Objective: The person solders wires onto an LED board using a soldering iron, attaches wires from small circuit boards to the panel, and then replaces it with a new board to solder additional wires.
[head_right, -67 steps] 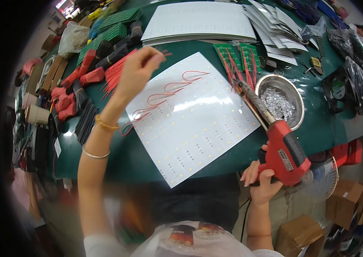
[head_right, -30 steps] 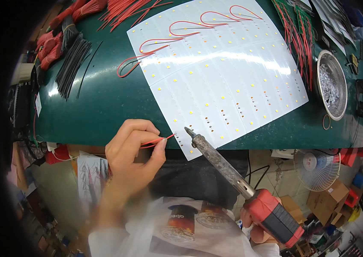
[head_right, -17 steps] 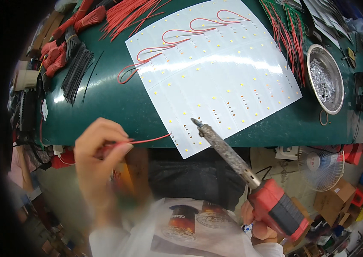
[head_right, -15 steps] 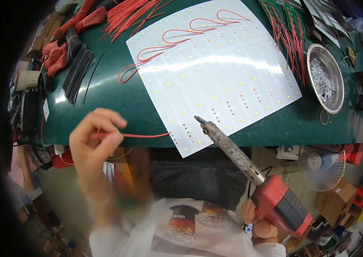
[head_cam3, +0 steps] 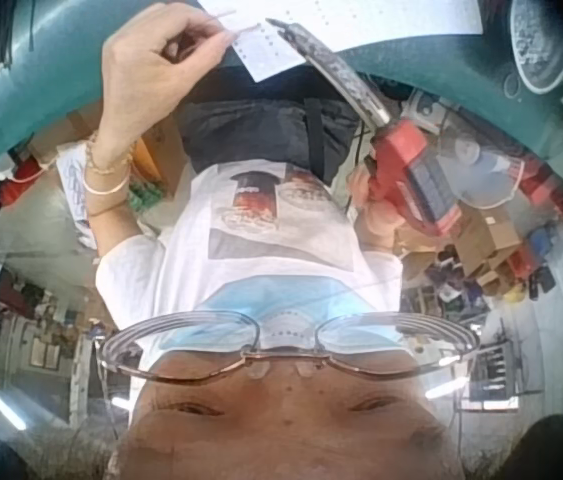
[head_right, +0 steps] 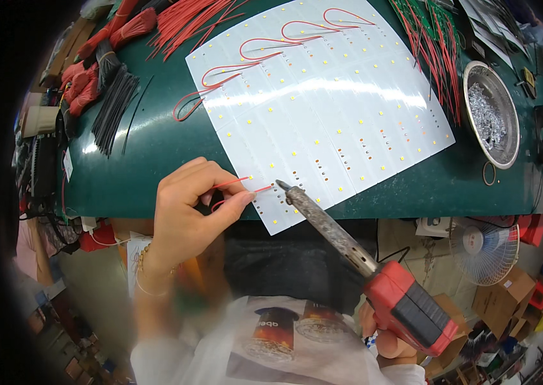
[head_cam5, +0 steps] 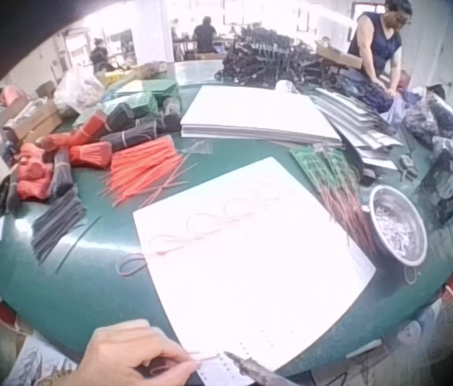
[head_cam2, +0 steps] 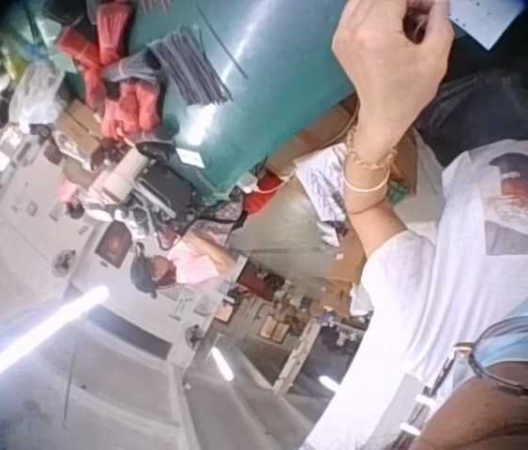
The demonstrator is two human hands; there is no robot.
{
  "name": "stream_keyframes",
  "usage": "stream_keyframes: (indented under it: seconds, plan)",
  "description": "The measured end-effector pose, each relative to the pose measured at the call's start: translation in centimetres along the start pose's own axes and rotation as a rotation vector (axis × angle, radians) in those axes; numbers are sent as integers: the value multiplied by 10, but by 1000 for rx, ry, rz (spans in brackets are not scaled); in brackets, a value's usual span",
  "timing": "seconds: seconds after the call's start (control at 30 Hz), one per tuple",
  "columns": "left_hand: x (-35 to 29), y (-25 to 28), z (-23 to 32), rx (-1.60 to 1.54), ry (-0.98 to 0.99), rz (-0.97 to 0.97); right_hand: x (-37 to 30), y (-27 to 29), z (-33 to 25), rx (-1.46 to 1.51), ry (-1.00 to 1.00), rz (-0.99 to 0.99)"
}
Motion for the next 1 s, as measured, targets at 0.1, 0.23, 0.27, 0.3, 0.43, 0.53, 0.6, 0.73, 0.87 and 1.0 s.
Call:
stream_keyframes:
  seconds: [0.1,0.23,0.27,0.3,0.43,0.53,0.6,0.73,0.87,1.0]
  plan:
    - [-1,-1,2,46,-56,-3,2,0,4,-27,9,-53]
    - [1,-1,4,63,-90,30,-4,20,15,-83,135,84]
    - [2,-1,5,74,-99,38,-8,21,17,-85,134,86]
    - [3,-3,6,72,-103,33,-8,18,12,-69,124,164]
    - [-2,-2,3,87,-121,47,2,-2,-5,-41,55,-37]
    - [-1,-2,5,97,-120,50,2,-3,-8,3,7,110]
    - [0,0,7,103,-116,53,2,-3,-8,-6,10,111]
    - [2,1,8,20,35,15,3,-1,-9,39,22,162]
    - [6,0,-3,-80,128,52,6,-3,-13,87,52,223]
    - [9,-19,21,54,-214,80,6,4,-12,80,50,231]
Point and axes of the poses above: each hand's wrist, its own x-axis towards the middle knuckle, its own y-axis out of the back of the hand, z = x × y, the point moved 7 cm from there along x, towards the middle knuckle, and after that the axes turned 14 degrees about z, right-handed, at the moved point
